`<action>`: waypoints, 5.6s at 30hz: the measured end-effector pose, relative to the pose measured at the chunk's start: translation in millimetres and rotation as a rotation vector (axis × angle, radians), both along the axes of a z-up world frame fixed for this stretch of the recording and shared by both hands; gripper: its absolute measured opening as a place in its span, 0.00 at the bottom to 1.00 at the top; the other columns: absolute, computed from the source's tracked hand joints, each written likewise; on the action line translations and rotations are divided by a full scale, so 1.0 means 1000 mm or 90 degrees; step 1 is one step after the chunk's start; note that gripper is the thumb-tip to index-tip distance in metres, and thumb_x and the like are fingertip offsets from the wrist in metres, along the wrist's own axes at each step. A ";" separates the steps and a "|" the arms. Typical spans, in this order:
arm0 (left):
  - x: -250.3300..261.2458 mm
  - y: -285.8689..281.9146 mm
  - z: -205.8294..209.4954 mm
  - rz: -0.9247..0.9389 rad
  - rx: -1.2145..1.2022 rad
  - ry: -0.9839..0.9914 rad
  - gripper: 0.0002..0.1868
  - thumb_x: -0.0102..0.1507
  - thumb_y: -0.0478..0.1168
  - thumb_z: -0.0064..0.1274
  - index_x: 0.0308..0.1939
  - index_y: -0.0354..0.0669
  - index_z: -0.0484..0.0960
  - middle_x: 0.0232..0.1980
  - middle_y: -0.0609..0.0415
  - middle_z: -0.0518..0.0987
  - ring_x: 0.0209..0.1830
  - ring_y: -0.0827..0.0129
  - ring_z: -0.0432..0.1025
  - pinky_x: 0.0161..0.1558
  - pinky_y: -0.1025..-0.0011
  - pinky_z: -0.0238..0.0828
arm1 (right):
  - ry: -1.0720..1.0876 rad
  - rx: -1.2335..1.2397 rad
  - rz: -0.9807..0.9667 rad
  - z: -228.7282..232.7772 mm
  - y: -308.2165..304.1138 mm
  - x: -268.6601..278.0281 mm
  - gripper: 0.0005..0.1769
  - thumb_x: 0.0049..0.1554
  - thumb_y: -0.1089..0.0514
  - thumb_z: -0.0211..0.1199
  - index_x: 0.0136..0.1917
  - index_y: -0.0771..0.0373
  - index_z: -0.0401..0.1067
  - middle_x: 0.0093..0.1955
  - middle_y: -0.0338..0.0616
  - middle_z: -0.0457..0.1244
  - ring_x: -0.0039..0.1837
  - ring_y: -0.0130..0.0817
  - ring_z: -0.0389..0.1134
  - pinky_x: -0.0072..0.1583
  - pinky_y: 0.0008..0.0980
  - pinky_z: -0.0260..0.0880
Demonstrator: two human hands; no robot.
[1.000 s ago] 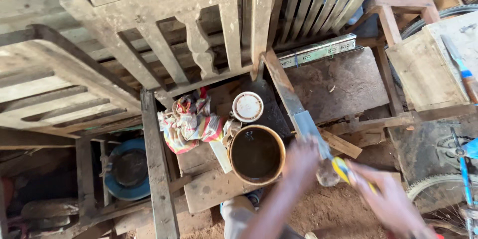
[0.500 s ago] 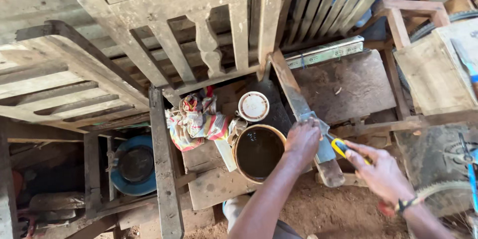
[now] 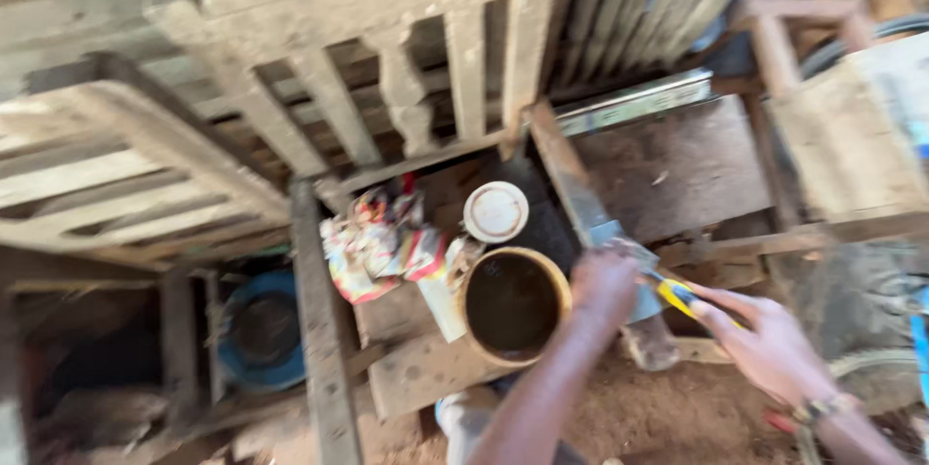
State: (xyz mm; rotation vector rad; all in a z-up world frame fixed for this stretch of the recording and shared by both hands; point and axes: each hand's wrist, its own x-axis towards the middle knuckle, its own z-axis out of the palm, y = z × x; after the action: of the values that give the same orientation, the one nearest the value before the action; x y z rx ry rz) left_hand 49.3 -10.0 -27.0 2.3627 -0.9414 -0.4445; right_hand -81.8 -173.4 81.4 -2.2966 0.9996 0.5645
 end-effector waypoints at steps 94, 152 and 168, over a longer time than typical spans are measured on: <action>0.001 0.037 0.035 -0.052 -0.010 -0.025 0.18 0.63 0.37 0.54 0.55 0.31 0.78 0.57 0.40 0.79 0.63 0.51 0.73 0.65 0.59 0.68 | 0.060 -0.010 0.043 0.000 0.026 -0.011 0.29 0.66 0.49 0.61 0.79 0.52 0.73 0.45 0.66 0.71 0.43 0.45 0.69 0.49 0.42 0.76; -0.080 0.015 0.046 -0.258 0.178 -0.011 0.43 0.61 0.44 0.59 0.72 0.19 0.62 0.72 0.31 0.67 0.68 0.48 0.66 0.70 0.63 0.61 | -0.149 0.035 0.114 -0.038 -0.020 -0.123 0.30 0.54 0.48 0.63 0.68 0.57 0.74 0.65 0.43 0.71 0.70 0.30 0.69 0.71 0.32 0.59; 0.047 0.065 0.083 0.211 -0.398 -0.285 0.35 0.63 0.51 0.60 0.64 0.26 0.72 0.58 0.31 0.81 0.56 0.44 0.78 0.54 0.58 0.78 | -0.252 0.240 -0.210 0.047 0.054 0.001 0.26 0.61 0.50 0.60 0.72 0.49 0.73 0.27 0.32 0.54 0.27 0.22 0.48 0.29 0.28 0.45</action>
State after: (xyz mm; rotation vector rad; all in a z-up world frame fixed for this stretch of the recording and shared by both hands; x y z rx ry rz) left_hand 96.1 54.7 56.1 1.9897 -0.7078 0.4669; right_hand -80.3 -119.6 128.0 -1.7688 0.9520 0.1339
